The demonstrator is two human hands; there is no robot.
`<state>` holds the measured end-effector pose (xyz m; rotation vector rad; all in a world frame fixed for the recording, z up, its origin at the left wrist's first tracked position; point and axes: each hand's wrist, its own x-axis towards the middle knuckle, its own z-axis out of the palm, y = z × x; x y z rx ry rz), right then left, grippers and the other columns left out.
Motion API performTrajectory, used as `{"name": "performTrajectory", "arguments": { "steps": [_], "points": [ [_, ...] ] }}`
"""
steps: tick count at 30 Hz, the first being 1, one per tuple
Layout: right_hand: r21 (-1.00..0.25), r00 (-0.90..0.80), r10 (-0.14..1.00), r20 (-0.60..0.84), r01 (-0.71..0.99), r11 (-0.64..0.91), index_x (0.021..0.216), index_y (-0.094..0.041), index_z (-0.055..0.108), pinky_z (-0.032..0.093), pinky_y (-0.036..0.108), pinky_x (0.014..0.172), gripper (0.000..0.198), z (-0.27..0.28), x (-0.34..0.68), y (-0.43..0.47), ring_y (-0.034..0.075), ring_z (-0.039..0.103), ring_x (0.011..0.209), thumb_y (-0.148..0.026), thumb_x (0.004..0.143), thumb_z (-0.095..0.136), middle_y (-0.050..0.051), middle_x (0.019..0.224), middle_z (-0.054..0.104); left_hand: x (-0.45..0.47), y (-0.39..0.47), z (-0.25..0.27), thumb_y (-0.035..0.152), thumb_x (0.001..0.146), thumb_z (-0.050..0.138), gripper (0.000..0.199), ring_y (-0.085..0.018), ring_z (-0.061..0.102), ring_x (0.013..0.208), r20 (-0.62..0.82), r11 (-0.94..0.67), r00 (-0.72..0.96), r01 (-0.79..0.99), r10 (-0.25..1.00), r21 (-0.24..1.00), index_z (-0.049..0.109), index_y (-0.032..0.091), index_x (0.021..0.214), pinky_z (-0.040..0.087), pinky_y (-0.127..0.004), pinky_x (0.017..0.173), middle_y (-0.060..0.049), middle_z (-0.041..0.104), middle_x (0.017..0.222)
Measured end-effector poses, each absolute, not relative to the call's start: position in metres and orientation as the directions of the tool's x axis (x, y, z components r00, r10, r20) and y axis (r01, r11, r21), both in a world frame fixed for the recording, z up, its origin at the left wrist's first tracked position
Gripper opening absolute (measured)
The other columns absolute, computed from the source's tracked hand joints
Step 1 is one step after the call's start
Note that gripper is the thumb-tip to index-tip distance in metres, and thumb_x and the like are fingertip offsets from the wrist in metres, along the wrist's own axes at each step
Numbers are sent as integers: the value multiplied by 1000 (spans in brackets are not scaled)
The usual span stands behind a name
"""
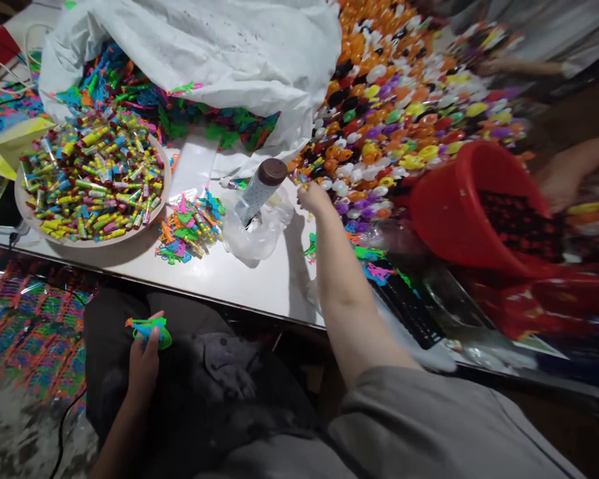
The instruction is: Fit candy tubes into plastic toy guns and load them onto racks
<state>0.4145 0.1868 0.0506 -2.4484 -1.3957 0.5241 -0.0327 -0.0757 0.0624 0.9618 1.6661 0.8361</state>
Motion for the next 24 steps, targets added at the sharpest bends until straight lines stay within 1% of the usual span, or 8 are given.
{"name": "performTrajectory", "arguments": {
  "steps": [2,4,6,8,11,15,20,24],
  "points": [
    [-615,469,869,-157,642,-458,91,-10,58,46,30,66,26,69,407,158,15,54,63,-20,86,35,12,76,63,-39,-82,65,50,82,47,50,-23,58,108,-430,464,-201,183,880,866,62,13,112,42,-36,98,-10,64,114],
    [-773,416,895,-163,509,-378,85,-14,56,45,28,63,21,86,392,125,14,52,60,-22,85,36,7,70,60,-42,-87,68,47,82,48,49,-21,62,96,-474,507,-219,128,853,853,59,14,115,47,-34,90,-10,65,109],
    [-885,281,936,-210,352,-304,85,-17,54,46,29,66,17,98,368,90,15,56,65,-25,83,40,5,70,59,-42,-91,69,44,79,53,48,-17,65,85,-508,527,-224,28,832,850,56,15,117,50,-32,82,-9,65,106],
    [-936,84,955,-285,191,-296,88,-18,53,48,30,69,19,102,339,56,17,60,75,-34,79,47,5,76,61,-40,-94,66,42,74,61,50,-15,65,79,-499,491,-226,-97,836,866,53,15,115,52,-30,76,-8,64,102],
    [-913,-198,892,-406,58,-403,87,-19,52,48,30,61,38,95,286,13,18,62,75,-50,68,63,6,80,63,-36,-99,57,42,64,72,54,-15,65,76,-468,406,-225,-273,854,872,48,17,105,55,-31,72,-5,63,91],
    [-816,-465,742,-483,-69,-574,82,-19,50,40,23,44,52,78,210,-30,8,49,48,-58,56,73,0,71,60,-31,-106,48,42,60,76,55,-16,66,70,-455,372,-123,-411,882,832,44,20,99,56,-32,68,-1,63,83],
    [-716,-559,665,-495,-171,-677,89,-21,50,17,16,32,45,68,144,-62,-1,19,33,-54,65,70,-7,68,54,-30,-119,45,46,64,74,50,-14,65,69,-385,296,-100,-473,918,830,45,20,96,57,-32,69,0,62,84],
    [-655,-544,601,-585,-119,-746,82,-21,46,8,17,31,40,67,122,-70,-1,12,34,-54,69,65,-7,66,50,-32,-129,44,45,67,73,46,-12,64,77,-367,250,-180,-466,913,849,47,19,95,55,-28,74,0,61,85]
  ]
}}
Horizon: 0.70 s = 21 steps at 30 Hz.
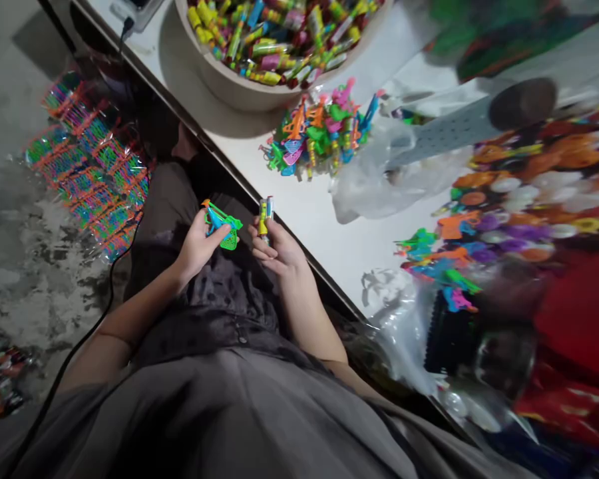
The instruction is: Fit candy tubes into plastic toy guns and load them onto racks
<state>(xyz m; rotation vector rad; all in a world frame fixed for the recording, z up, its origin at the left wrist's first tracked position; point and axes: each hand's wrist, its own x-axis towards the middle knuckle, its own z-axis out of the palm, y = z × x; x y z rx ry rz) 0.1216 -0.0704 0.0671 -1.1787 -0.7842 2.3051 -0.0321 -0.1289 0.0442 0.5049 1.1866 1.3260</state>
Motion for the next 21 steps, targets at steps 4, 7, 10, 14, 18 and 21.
{"name": "performTrajectory", "arguments": {
  "steps": [4,7,10,14,18,21],
  "points": [
    [-673,-527,627,-574,-134,-728,84,-21,44,9,17,32,39,64,113,-72,0,16,34,-49,67,67,-10,57,41,-34,-133,46,45,65,74,49,-12,63,76,-387,253,-189,-495,903,831,46,20,96,56,-27,72,1,60,85],
    [-738,-470,699,-539,-136,-661,86,-23,42,13,17,33,39,56,109,-70,1,19,32,-48,69,65,-12,52,36,-35,-133,46,43,64,76,52,-12,63,73,-401,253,-196,-515,895,819,45,20,98,56,-29,71,1,60,84],
    [-806,-352,776,-524,-90,-585,84,-23,38,19,17,34,35,46,109,-65,2,23,32,-47,72,60,-11,54,43,-39,-133,41,41,67,74,47,-12,63,72,-408,251,-229,-505,884,826,46,20,99,56,-30,71,1,60,83],
    [-861,-287,832,-475,-47,-507,83,-24,36,20,18,35,35,38,114,-61,3,27,35,-44,71,62,-9,63,52,-52,-134,31,34,73,69,39,-12,63,75,-411,260,-294,-439,863,860,46,20,100,56,-31,76,1,60,83],
    [-869,-351,830,-433,-83,-488,86,-25,38,22,17,37,42,40,115,-68,1,30,39,-43,66,71,-7,74,56,-60,-133,23,26,73,66,35,-12,62,76,-429,281,-345,-403,835,871,46,19,101,55,-31,79,2,58,81],
    [-869,-408,808,-425,-65,-490,91,-26,43,26,17,38,43,43,113,-75,2,32,43,-47,66,72,-6,79,57,-58,-131,23,22,72,65,36,-13,63,78,-448,304,-343,-400,826,865,46,19,102,54,-32,79,2,57,79]
  ]
}}
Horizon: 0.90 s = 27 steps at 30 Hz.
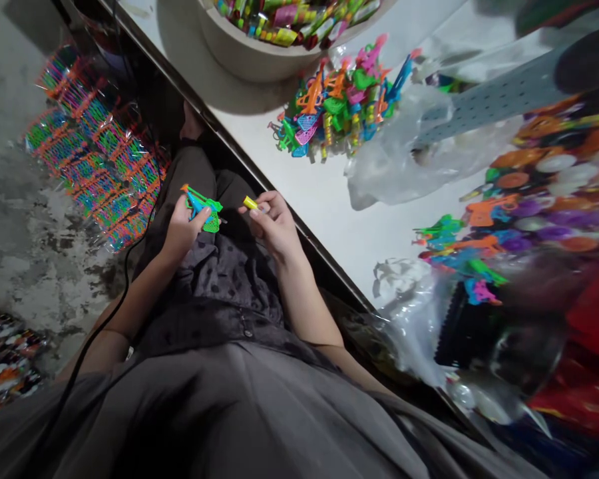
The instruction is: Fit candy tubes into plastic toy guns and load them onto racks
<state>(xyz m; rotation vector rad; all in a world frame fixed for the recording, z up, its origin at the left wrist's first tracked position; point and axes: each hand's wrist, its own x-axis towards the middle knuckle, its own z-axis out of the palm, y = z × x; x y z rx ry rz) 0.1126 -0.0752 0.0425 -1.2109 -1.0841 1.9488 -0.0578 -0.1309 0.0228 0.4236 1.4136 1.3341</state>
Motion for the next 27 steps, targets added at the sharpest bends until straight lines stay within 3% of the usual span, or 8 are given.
{"name": "performTrajectory", "arguments": {
  "steps": [3,6,9,12,18,22,25,27],
  "points": [
    [-921,-425,822,-378,82,-380,107,-27,50,37,20,46,41,34,111,-76,6,44,53,-47,74,64,-1,90,60,-53,-130,25,22,72,66,35,-12,62,76,-448,317,-334,-380,829,869,47,19,101,54,-30,77,2,56,78],
    [-935,-431,868,-245,343,-94,121,-24,53,48,26,68,40,10,112,-70,14,55,80,-38,84,52,5,100,59,-53,-130,26,25,72,66,34,-11,62,74,-442,314,-350,-365,826,876,47,19,99,54,-28,76,2,57,78],
    [-787,-553,815,-170,575,225,127,-23,55,45,28,82,40,-15,111,-62,17,54,96,-28,90,39,8,105,55,-56,-132,25,27,73,66,34,-11,62,76,-434,302,-362,-366,825,880,46,20,100,53,-29,79,1,59,81],
    [-584,-657,707,-262,691,426,129,-26,54,43,26,78,41,-27,101,-56,17,55,94,-26,93,34,8,110,55,-61,-134,22,28,73,66,35,-10,62,73,-432,299,-374,-364,820,882,45,20,100,53,-28,77,2,58,79],
    [-243,-628,621,-469,768,593,119,-19,60,43,27,67,39,-17,70,-52,23,61,89,-40,90,45,13,107,60,-68,-137,18,29,71,66,33,-8,60,67,-411,272,-427,-349,806,897,45,20,95,52,-23,70,4,55,75],
    [-114,-578,582,-572,759,641,109,-10,65,45,28,70,31,-10,52,-52,26,63,91,-25,87,50,19,106,62,-67,-137,21,30,71,66,36,-8,60,69,-416,288,-423,-335,805,897,44,22,99,53,-23,69,4,57,79],
    [-74,-542,536,-648,744,664,105,-6,68,47,32,76,31,-8,42,-46,29,62,99,-10,85,45,22,103,64,-68,-137,24,31,72,66,34,-7,60,67,-414,290,-410,-332,813,898,44,22,97,53,-22,68,4,58,79],
    [-76,-527,499,-688,736,673,105,-5,68,48,36,80,31,-7,42,-37,32,61,102,-8,84,45,22,102,65,-70,-136,25,30,72,66,33,-7,60,66,-408,279,-418,-336,811,899,44,22,95,53,-22,68,4,57,78]
  ]
}}
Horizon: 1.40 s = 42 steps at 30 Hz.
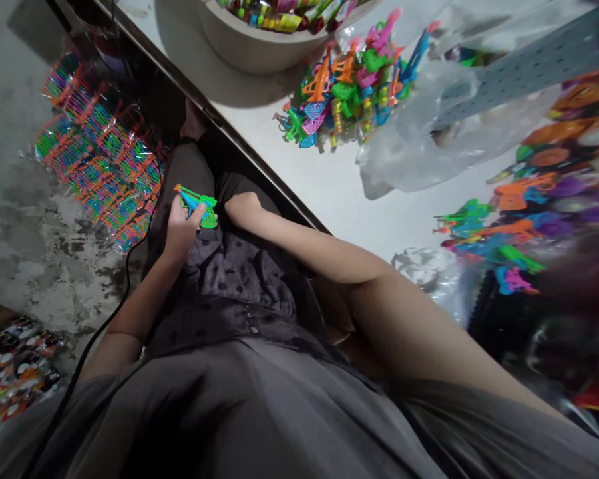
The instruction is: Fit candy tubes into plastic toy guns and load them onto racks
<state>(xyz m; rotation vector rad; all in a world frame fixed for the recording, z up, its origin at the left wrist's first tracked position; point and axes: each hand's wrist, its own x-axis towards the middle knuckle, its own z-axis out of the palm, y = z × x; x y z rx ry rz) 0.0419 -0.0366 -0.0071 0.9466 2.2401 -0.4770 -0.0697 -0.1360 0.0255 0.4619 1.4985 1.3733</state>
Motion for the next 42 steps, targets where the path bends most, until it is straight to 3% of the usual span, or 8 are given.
{"name": "performTrajectory", "arguments": {
  "steps": [4,8,11,15,24,30,37,42],
  "points": [
    [-319,-576,433,-694,784,532,111,-9,66,47,33,83,31,-6,65,-11,27,61,101,-17,83,54,17,109,65,-71,-134,25,29,72,66,32,-8,61,66,-413,253,-417,-387,810,887,44,22,95,54,-25,70,5,56,76],
    [-774,-668,448,-594,627,-91,134,-13,45,46,19,58,52,2,96,-4,10,59,68,-29,86,55,6,94,67,-68,-132,22,29,73,67,31,-9,63,71,-411,228,-393,-433,823,872,45,21,93,55,-25,72,4,57,77],
    [-786,-672,447,-591,355,-506,138,-15,35,35,15,41,69,11,105,-17,7,51,52,-38,79,62,-2,69,60,-63,-131,23,30,73,68,31,-10,64,72,-411,228,-363,-453,836,862,46,20,94,55,-25,73,3,58,78],
    [-719,-642,520,-563,70,-692,122,-18,46,29,14,35,61,19,101,-41,4,45,46,-41,70,69,-4,70,54,-57,-128,30,33,73,69,32,-11,64,74,-428,256,-313,-467,848,847,46,20,92,55,-27,73,3,58,78],
    [-967,-286,924,-253,51,-249,135,-33,29,49,22,56,51,30,97,-74,12,60,77,-48,88,44,5,103,54,-39,-130,53,36,74,66,34,-13,66,74,-512,359,-214,-498,832,790,44,20,94,57,-30,72,0,62,86],
    [-970,-255,962,97,193,149,139,-30,22,52,39,80,56,29,100,-81,24,54,109,-56,90,29,10,118,46,-25,-135,71,38,73,66,37,-13,67,72,-571,450,-83,-528,817,720,44,19,95,57,-31,70,0,65,88],
    [-989,-230,967,107,75,128,128,-35,31,55,34,71,50,26,96,-86,20,58,100,-62,86,36,8,116,46,-15,-135,80,39,72,69,39,-17,68,81,-547,367,-152,-592,823,717,43,19,93,57,-33,75,-1,66,86],
    [-965,-232,970,-67,262,-4,122,-32,36,53,31,67,48,39,90,-92,22,58,102,-63,84,39,10,118,46,-8,-136,72,41,74,67,36,-20,68,91,-498,282,-236,-594,834,754,45,20,93,56,-36,80,-2,66,86]
  ]
}}
